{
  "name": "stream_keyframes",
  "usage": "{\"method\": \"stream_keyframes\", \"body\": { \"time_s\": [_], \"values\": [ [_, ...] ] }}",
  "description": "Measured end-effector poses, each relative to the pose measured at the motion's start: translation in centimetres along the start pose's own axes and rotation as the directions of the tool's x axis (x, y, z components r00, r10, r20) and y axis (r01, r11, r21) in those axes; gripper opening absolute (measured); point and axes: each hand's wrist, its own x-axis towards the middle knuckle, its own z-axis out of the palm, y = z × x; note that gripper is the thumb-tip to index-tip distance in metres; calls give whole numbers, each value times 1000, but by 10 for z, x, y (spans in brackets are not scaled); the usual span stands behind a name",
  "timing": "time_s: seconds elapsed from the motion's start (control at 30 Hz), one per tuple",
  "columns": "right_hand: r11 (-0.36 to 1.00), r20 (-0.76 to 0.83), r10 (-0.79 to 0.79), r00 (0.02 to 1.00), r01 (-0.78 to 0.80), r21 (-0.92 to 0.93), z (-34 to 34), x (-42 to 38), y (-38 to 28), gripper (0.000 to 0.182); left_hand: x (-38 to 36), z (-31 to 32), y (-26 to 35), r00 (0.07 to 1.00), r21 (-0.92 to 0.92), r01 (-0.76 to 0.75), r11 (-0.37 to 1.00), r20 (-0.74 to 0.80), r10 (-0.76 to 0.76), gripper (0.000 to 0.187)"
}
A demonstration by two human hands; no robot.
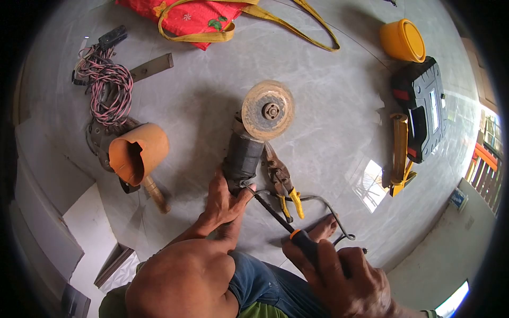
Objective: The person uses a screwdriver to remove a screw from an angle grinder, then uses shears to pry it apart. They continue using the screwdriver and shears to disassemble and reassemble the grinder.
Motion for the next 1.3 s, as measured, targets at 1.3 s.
{"method": "stream_keyframes", "body": {
  "time_s": [1.3],
  "values": [
    [870,-20,-367,930,336,-360,-3,14,-8,33,2,-2,11,987,-65,160,985,15,-160,78]
  ]
}}
